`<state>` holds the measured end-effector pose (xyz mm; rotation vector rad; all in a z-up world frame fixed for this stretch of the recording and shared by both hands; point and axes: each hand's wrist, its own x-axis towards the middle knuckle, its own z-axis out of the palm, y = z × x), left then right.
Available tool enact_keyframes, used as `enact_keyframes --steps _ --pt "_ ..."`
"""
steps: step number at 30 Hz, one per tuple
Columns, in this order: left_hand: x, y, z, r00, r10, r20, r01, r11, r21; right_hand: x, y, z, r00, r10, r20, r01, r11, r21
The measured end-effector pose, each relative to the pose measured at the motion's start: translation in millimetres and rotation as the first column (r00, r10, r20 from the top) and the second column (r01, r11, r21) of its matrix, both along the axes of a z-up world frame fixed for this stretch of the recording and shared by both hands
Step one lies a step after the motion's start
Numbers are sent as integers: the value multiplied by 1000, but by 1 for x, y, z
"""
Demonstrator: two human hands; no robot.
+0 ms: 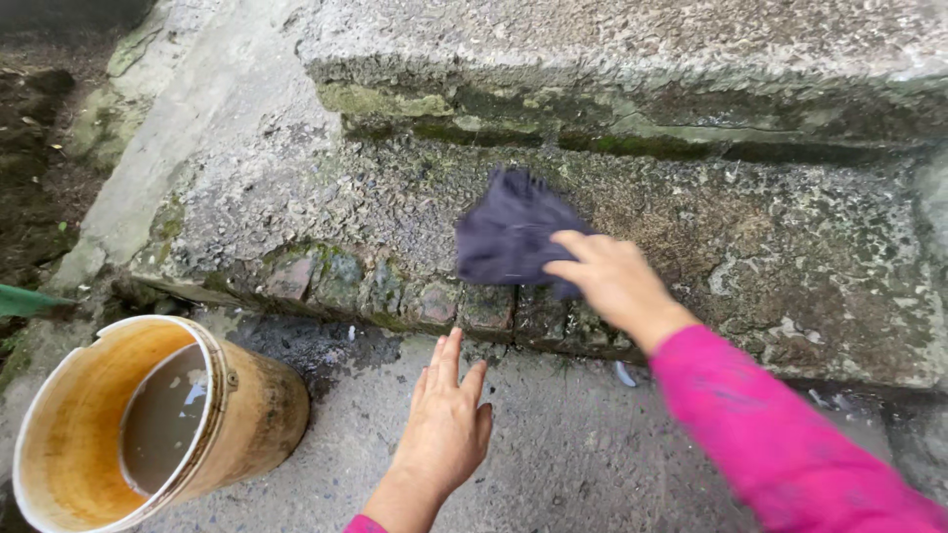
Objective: The person wipes outdoor concrete steps with a cloth, rinsing and wringing the cloth in a bucket of water before continuing to wipe the concrete surface.
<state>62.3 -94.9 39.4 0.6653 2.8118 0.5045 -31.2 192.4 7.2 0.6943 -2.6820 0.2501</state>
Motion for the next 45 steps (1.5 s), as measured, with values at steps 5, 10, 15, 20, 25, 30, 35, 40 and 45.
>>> enact_keyframes --steps 5,10,15,20,25,30,35,40,45 --pt "-24 0 -16 1000 -20 6 20 1000 -22 71 155 3 883 -468 31 444 855 266" --pt "-55 -6 -28 992 35 -124 -26 997 73 94 216 -33 456 -890 10 852 440 285" --pt "-66 -30 -26 983 119 -138 -103 988 118 -9 116 -59 490 -837 243 860 509 18" --pt "-54 -54 -24 979 180 -100 -172 982 79 -102 -75 -46 763 -611 213 647 723 -243" --pt "-40 -66 -23 974 211 -83 -209 977 37 -100 -183 -30 966 -167 196 224 923 -315" --pt "-35 -65 -18 974 213 -72 -212 977 23 -74 -138 -21 973 223 67 -203 953 -223" --pt "-38 -56 -10 986 141 -88 -138 990 38 -20 -13 -6 982 -66 174 88 989 -123" --pt "-46 -64 11 990 -76 -119 60 989 -134 62 116 -1 814 -539 218 533 841 92" --pt "-57 -116 45 943 -253 -216 185 939 -290 130 192 -17 565 -803 190 754 595 276"
